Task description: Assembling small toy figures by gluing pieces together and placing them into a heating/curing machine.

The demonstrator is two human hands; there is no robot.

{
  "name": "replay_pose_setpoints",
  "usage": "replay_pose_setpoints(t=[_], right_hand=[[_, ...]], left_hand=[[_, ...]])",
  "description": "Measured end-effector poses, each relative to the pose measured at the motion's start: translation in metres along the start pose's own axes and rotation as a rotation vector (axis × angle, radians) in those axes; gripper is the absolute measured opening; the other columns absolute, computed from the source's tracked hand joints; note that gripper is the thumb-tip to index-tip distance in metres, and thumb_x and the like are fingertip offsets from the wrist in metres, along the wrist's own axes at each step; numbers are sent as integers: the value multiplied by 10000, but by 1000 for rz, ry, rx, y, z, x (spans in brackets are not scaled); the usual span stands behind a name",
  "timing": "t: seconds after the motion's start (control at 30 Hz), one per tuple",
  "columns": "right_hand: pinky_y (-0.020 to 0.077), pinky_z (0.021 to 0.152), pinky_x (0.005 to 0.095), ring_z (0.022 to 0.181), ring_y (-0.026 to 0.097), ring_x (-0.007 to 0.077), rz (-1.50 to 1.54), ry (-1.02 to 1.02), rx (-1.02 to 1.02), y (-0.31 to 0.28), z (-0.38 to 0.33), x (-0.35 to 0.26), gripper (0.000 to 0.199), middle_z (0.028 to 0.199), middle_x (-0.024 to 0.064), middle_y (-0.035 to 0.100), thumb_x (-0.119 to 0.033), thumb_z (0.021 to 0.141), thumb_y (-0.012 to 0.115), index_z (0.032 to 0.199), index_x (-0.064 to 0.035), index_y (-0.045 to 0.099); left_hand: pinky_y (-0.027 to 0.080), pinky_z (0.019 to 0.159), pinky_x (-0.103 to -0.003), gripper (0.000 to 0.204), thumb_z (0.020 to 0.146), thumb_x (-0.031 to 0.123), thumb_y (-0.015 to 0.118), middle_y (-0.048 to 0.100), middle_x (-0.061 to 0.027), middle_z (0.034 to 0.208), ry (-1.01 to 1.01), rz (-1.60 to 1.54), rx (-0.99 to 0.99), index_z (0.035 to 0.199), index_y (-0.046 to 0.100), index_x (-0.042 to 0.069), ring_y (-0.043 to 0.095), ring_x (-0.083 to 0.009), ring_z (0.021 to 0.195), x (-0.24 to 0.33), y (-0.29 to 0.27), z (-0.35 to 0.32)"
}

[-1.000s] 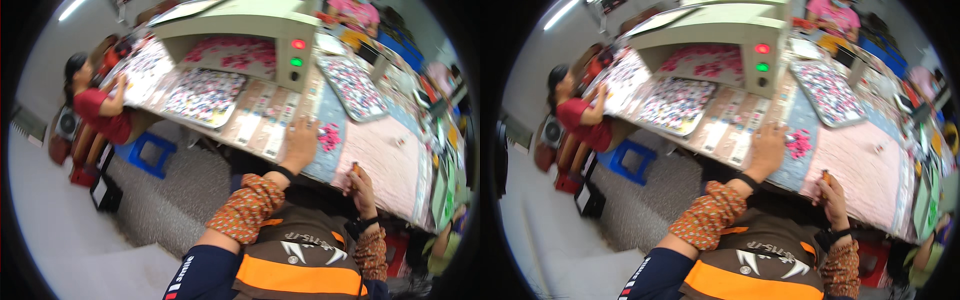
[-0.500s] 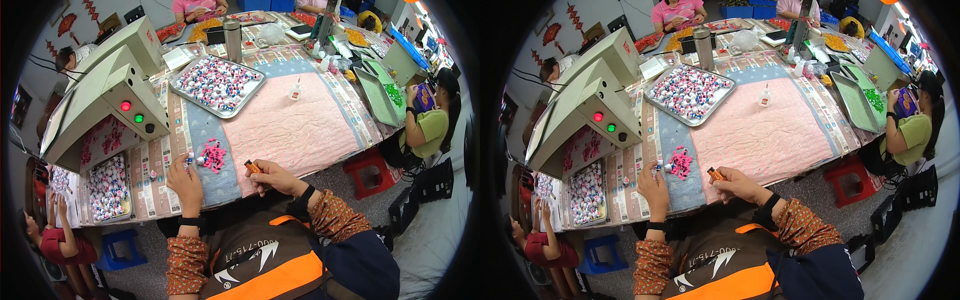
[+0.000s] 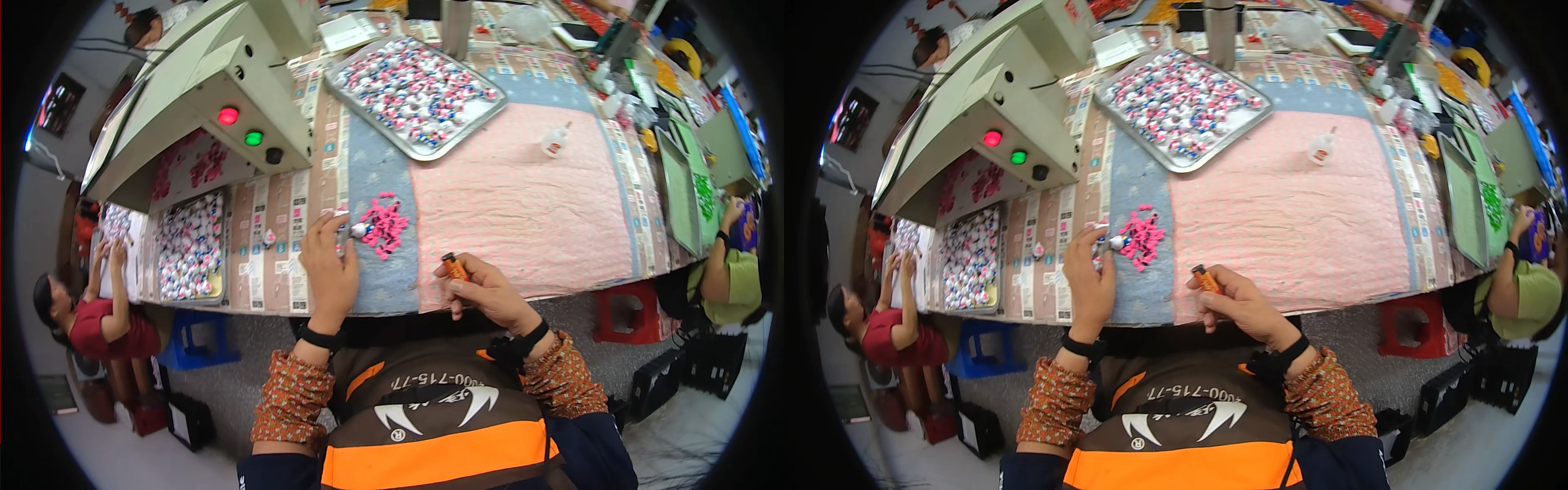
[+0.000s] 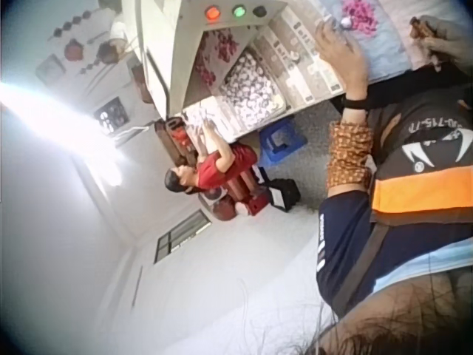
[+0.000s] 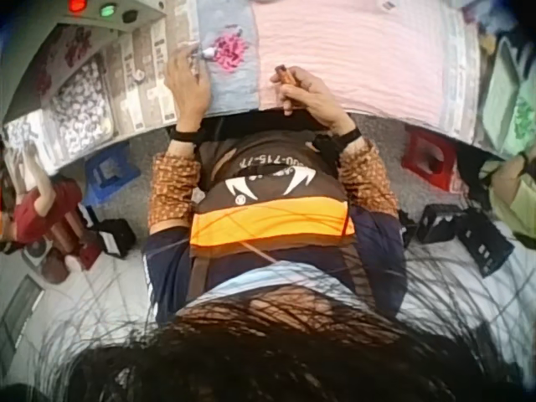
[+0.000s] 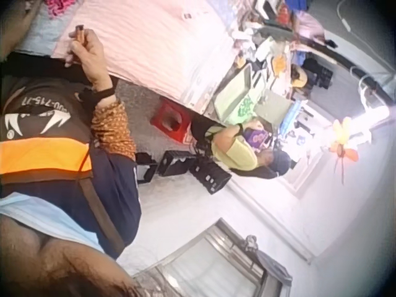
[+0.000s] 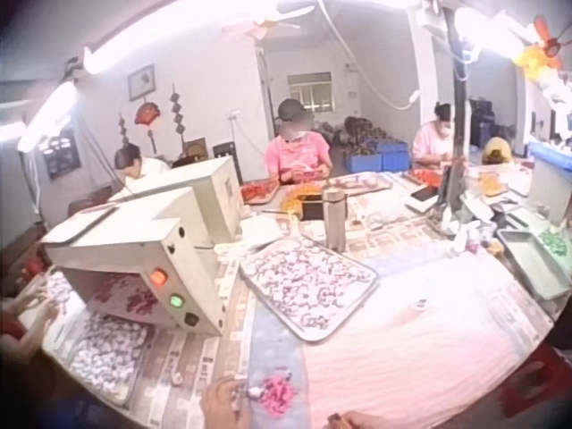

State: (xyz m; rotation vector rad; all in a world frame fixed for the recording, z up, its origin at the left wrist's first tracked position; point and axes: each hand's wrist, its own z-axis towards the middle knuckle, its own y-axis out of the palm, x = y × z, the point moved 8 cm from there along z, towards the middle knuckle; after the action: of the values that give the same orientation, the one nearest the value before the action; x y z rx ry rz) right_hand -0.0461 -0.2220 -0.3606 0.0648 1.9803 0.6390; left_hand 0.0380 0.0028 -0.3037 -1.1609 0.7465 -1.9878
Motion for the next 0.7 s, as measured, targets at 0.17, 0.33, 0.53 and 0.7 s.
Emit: replay_pose_setpoints(t=[0.17, 0.33, 0.53, 0.7], right_hand=[[564, 674, 301, 731, 630, 125, 160, -29, -37, 3, 7, -2, 479, 960, 61, 612, -135, 969, 601, 1412, -24, 453], [530, 619, 302, 706, 613, 145, 134, -67, -17, 7, 6, -4, 402, 906, 65, 611, -151, 979, 585, 1331, 15, 485], [478, 521, 252, 590, 592, 135, 54, 44, 97, 3, 1, -11, 309, 795, 70, 627, -192, 996, 555, 1227, 13, 549], [481, 532, 244, 598, 585, 108, -118, -57, 96, 6, 23, -50, 291, 807, 63, 627, -174, 996, 554, 1223, 6, 569]], left_hand=[[336, 1052, -456, 400, 861, 57, 611, 547, -137, 1337, -55, -50, 28, 1257, 589, 112, 478, -338, 1267, -13, -8, -2], [395, 1017, -444, 325, 854, 18, 593, 612, -135, 1222, -89, -172, 102, 1174, 614, 69, 549, -341, 1182, -22, -18, -5], [367, 996, -447, 360, 834, 28, 605, 590, -104, 1233, -159, -108, 155, 1181, 606, 125, 528, -317, 1192, -18, -23, -14], [345, 987, -417, 374, 849, 26, 597, 564, -86, 1273, -194, -153, 180, 1204, 591, 145, 509, -295, 1202, -20, -28, -17]])
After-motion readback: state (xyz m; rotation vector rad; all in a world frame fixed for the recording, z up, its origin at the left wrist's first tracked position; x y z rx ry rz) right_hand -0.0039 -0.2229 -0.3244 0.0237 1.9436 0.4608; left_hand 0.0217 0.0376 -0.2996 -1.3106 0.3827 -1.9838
